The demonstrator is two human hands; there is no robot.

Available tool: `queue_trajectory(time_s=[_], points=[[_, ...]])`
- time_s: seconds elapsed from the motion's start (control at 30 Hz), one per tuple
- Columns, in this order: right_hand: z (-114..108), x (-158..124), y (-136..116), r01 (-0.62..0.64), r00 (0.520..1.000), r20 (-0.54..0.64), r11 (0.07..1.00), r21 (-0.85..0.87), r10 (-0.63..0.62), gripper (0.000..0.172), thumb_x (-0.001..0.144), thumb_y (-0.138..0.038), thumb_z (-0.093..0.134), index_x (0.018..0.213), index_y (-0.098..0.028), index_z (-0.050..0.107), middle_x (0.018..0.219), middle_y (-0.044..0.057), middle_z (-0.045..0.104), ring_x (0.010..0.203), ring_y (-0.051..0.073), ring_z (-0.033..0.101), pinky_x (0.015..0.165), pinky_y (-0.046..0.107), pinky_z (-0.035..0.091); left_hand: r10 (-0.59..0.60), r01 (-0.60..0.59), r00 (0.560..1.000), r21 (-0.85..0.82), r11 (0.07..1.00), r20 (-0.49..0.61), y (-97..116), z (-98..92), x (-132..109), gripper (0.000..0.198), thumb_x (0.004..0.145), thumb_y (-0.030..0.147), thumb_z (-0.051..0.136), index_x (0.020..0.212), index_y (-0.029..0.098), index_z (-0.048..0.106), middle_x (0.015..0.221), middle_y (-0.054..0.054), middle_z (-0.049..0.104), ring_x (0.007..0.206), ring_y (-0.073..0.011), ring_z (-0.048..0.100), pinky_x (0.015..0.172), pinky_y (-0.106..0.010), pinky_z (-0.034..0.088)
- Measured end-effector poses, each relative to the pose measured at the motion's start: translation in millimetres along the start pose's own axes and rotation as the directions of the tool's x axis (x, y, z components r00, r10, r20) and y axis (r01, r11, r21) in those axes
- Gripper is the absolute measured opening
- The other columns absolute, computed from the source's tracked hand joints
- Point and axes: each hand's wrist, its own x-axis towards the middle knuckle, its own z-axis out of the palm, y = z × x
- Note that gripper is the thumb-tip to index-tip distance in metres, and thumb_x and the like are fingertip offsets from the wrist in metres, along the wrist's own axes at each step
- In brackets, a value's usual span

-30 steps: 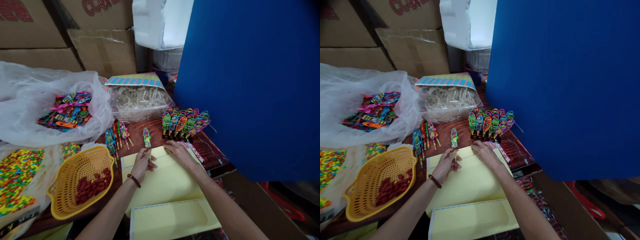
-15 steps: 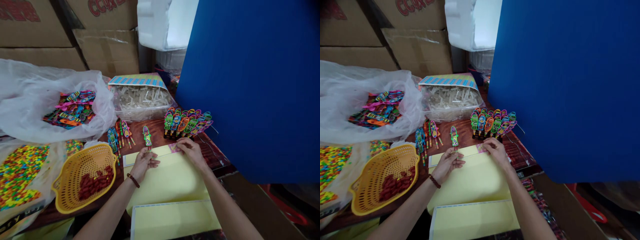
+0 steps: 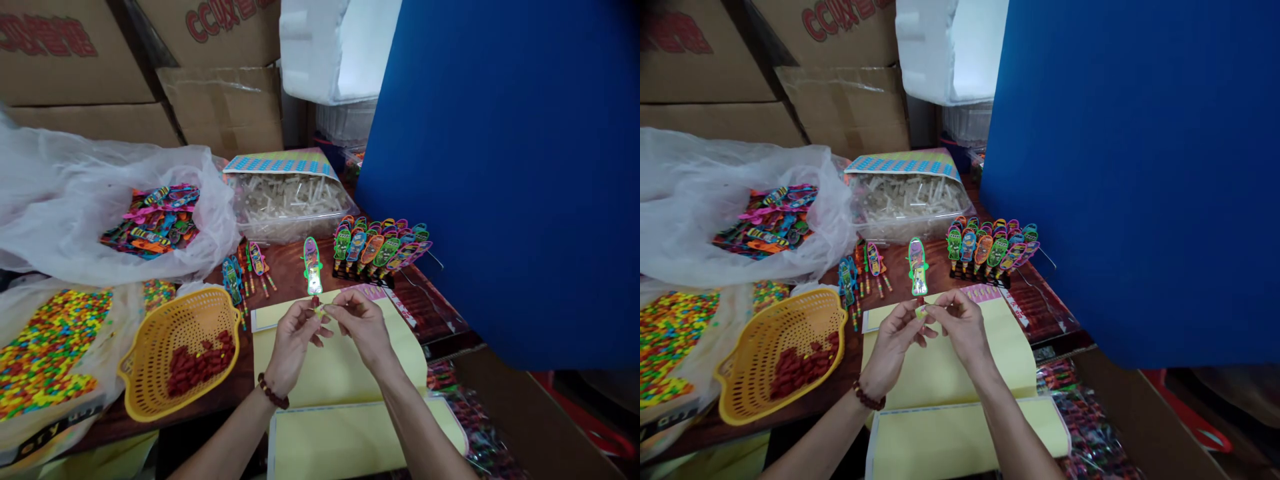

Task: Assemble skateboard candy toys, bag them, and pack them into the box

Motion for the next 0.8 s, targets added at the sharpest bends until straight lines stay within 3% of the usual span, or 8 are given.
queue_trajectory(time_s=[0.37, 0.5, 0.67, 0.8], points=[[-0.7, 1.5, 0.4, -0.001, 1.0, -0.024, 0.998, -0.057, -0.001, 0.027, 0.065, -0.039, 0.073, 0.067, -0.018, 0.056, 0.058, -0.006, 0.051, 0.044, 0.006, 0.038, 0.04, 0.019, 0.031, -0.018, 0.019, 1.0, 0.038, 0.999, -0.011, 2.8, 1.6, -3.6, 0.031, 0.075, 0.037, 0.066, 0.097, 0.016, 0.057, 0.08, -0.003, 0.064, 0.062, -0.0132, 0.063, 0.054, -0.022, 0.042], [-23.0, 4.6, -15.6, 0.09, 0.99, 0.127, 0.971, -0.222, -0.062, 0.024, 0.071, -0.04, 0.069, 0.072, -0.019, 0.057, 0.064, -0.004, 0.053, 0.05, 0.008, 0.042, 0.044, 0.02, 0.032, -0.041, 0.041, 0.999, 0.153, 0.987, -0.001, 8.8, -9.4, -1.1, 0.035, 0.075, 0.041, 0.064, 0.099, 0.015, 0.063, 0.073, 0.0, 0.059, 0.05, -0.0068, 0.049, 0.046, -0.019, 0.033], [-47.1, 13.0, -56.3, 0.359, 0.885, 0.459, 0.742, -0.567, -0.078, 0.014, 0.08, -0.03, 0.063, 0.071, -0.018, 0.061, 0.067, -0.003, 0.056, 0.06, 0.009, 0.046, 0.054, 0.021, 0.031, -0.087, 0.031, 0.989, 0.416, 0.909, 0.118, 25.8, -22.7, 0.8, 0.032, 0.08, 0.044, 0.056, 0.089, 0.014, 0.066, 0.055, 0.005, 0.045, 0.044, -0.007, 0.036, 0.043, -0.021, 0.025], [-37.7, 23.0, -67.4, 0.545, 0.748, 0.664, 0.574, -0.611, -0.004, 0.005, 0.08, -0.019, 0.061, 0.075, -0.019, 0.063, 0.07, -0.005, 0.059, 0.062, 0.008, 0.048, 0.055, 0.02, 0.026, -0.147, -0.012, 0.956, 0.536, 0.844, 0.253, 34.4, -22.4, 1.0, 0.034, 0.084, 0.047, 0.049, 0.071, 0.016, 0.058, 0.048, 0.006, 0.036, 0.045, -0.008, 0.031, 0.045, -0.021, 0.022]])
